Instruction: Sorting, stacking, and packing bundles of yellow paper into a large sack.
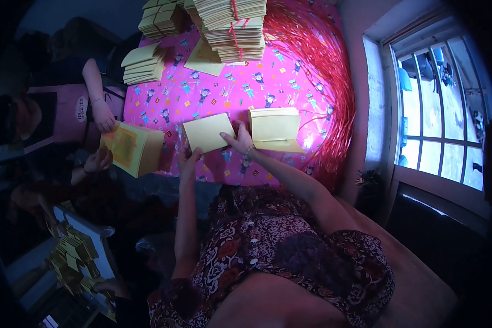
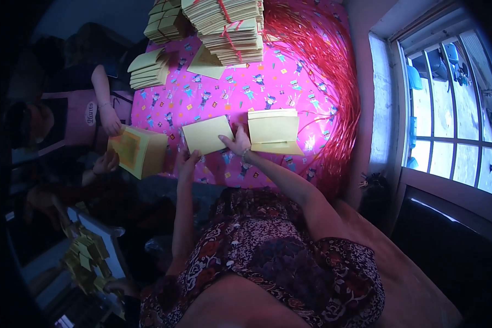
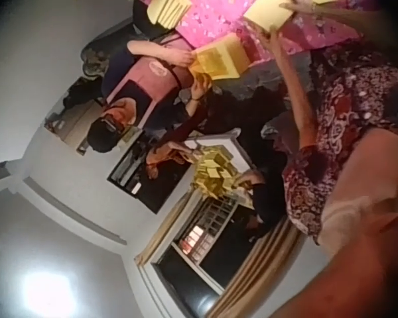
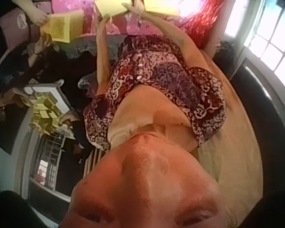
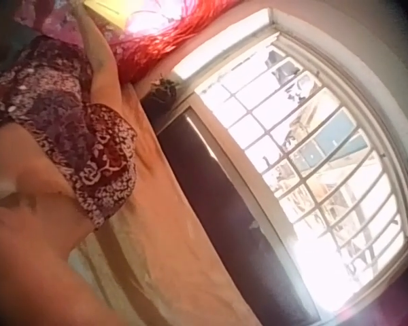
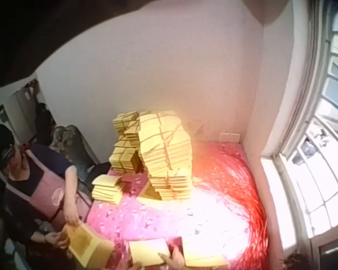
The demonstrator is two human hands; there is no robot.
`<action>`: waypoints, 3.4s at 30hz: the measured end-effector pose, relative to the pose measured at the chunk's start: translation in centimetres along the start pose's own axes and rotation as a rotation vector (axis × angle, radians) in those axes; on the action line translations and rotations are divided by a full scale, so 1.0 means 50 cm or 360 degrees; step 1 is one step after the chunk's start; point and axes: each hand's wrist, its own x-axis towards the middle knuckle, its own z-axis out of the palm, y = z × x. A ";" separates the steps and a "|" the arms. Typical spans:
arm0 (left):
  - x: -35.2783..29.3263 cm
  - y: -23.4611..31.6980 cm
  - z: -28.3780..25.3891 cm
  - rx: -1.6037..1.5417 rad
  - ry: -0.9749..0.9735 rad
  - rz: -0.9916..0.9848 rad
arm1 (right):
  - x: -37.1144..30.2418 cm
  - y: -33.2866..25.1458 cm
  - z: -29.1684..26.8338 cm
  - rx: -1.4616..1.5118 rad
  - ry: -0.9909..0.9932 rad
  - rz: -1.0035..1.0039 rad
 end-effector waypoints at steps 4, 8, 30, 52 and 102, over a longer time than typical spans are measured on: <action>-0.028 0.018 0.021 -0.0272 -0.0056 -0.0019 | 0.038 0.044 0.010 0.1015 -0.0470 0.0452; -0.071 -0.021 0.062 -0.0736 -0.0216 -0.0064 | 0.059 0.039 0.009 0.1643 -0.0355 0.0649; 0.030 -0.142 0.367 0.1384 -0.0163 0.0034 | -0.021 0.052 -0.341 0.1117 0.0124 0.0234; -0.032 -0.031 0.403 0.1563 -0.0233 0.1050 | -0.043 0.091 -0.310 -0.1112 0.0711 -0.0030; -0.033 -0.304 0.487 0.0030 0.0987 -0.0690 | 0.077 0.041 -0.312 -0.1642 -0.0574 -0.0480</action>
